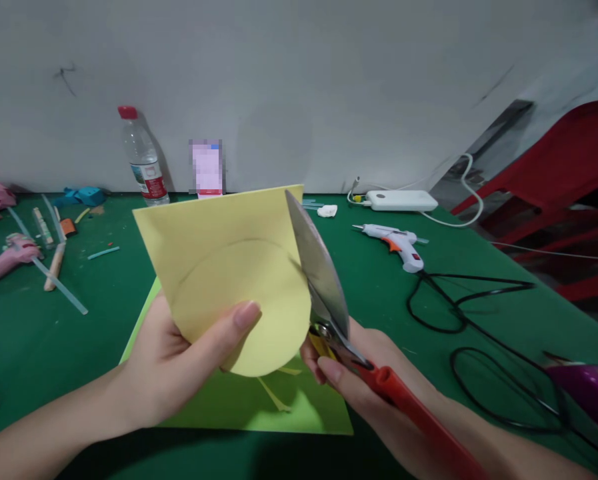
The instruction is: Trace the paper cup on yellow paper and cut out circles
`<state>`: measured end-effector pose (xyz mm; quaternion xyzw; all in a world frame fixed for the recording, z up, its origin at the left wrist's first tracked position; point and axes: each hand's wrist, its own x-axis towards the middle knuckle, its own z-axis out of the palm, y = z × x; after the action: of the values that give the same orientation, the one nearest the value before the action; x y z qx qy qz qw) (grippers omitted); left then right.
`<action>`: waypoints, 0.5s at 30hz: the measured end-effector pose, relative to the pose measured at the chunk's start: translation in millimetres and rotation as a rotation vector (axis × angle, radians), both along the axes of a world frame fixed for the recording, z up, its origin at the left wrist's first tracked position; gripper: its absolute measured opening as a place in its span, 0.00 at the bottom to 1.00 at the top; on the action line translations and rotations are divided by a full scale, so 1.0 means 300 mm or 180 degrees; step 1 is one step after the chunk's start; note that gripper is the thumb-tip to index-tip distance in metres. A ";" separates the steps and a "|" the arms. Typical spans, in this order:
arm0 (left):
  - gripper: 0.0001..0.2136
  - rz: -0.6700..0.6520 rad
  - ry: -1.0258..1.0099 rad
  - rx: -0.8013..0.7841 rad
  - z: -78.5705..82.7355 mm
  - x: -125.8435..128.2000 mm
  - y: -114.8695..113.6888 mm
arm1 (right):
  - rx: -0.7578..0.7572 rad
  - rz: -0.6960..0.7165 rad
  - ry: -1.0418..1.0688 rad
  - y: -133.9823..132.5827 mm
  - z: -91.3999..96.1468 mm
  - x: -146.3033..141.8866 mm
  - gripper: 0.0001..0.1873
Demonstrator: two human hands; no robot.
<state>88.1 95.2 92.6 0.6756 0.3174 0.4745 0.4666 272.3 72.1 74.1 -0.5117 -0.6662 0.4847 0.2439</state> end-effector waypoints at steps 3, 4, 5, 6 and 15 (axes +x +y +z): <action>0.06 -0.0020 -0.0001 -0.0041 0.002 -0.002 -0.004 | 0.0101 -0.0077 -0.0050 -0.004 0.001 0.001 0.08; 0.07 0.0002 0.0016 -0.0043 0.001 -0.004 -0.005 | 0.0150 -0.0110 -0.0061 -0.006 0.002 0.002 0.09; 0.07 0.0041 0.0046 -0.0018 0.000 -0.007 -0.005 | 0.0180 -0.0116 -0.0066 -0.008 0.005 0.003 0.09; 0.07 0.0102 0.0074 0.0024 -0.001 -0.010 -0.005 | 0.0185 -0.0115 -0.0062 -0.009 0.008 0.004 0.09; 0.12 0.0228 0.0092 0.0146 -0.014 -0.015 0.003 | 0.0194 -0.0199 -0.0004 -0.009 0.008 0.002 0.07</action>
<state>83.4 96.1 88.4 0.6810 0.3372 0.4883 0.4291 272.8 69.5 76.5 -0.5248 -0.6645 0.4559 0.2740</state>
